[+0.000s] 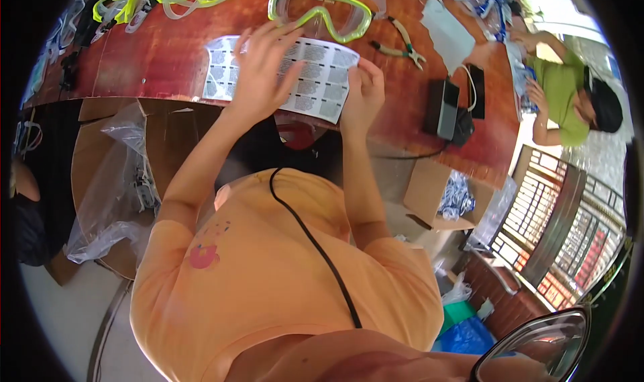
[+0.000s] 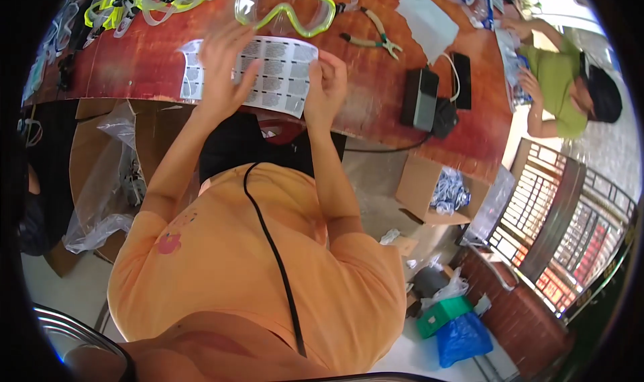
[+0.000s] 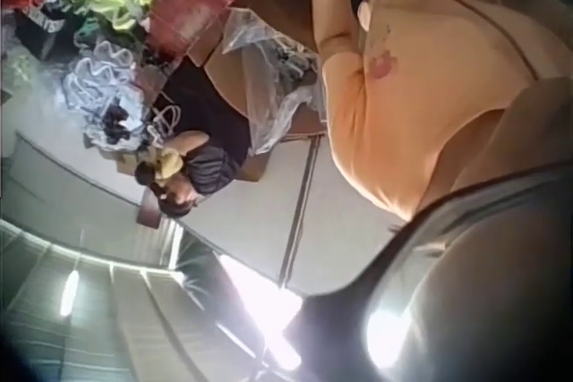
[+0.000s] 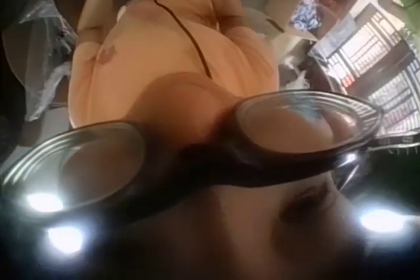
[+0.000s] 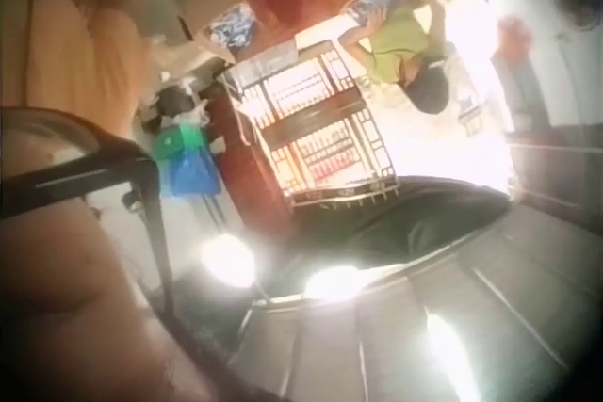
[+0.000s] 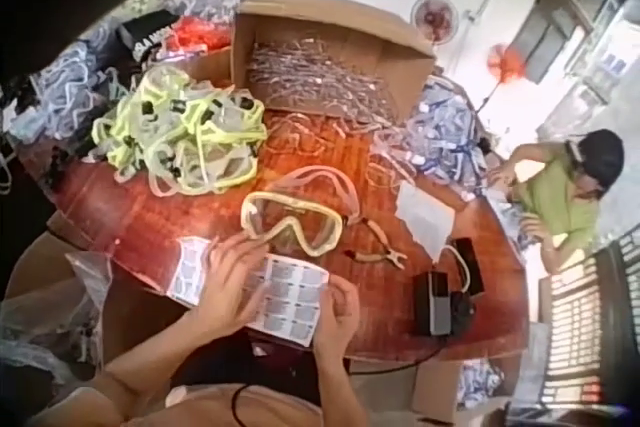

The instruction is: Packaging safety goggles into plastic bags with an instruction sheet.

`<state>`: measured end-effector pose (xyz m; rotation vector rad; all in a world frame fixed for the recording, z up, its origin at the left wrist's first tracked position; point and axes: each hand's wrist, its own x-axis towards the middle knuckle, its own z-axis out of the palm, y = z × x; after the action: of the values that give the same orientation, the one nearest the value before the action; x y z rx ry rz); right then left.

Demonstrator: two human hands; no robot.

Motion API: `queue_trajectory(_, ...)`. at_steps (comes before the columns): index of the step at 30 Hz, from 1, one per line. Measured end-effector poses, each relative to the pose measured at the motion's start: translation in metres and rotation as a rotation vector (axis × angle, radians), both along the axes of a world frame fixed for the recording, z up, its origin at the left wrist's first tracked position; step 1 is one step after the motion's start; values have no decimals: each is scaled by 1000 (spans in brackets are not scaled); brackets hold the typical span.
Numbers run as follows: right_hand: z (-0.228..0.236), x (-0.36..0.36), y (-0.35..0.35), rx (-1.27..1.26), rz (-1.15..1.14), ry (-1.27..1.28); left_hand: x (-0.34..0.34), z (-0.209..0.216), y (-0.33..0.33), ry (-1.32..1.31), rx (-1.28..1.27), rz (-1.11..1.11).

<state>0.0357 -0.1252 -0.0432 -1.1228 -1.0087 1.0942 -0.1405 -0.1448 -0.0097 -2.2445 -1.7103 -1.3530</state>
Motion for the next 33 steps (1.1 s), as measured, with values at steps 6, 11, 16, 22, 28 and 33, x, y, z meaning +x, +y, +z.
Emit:
queue_trajectory(6, 28, -19, -68, 80, 94, 316, -2, -4, -32, -659, -517, -377)
queue_trajectory(11, 37, -24, -88, 391, 109, 12, -18, 5, -61, -842, -565, -493)
queue_trajectory(16, 61, -27, -70, 303, 321, -55, -52, 24, -50, -921, -678, -597)
queue_trajectory(22, 69, -12, -28, 199, 492, -110, -56, 30, -8, -901, -699, -610)
queue_trajectory(28, 53, 28, 11, 224, 367, -433, -7, 17, 34, -733, -747, -617)
queue_trajectory(33, 49, 93, 50, 209, 400, -364, 64, 32, 72, -684, -827, -408)
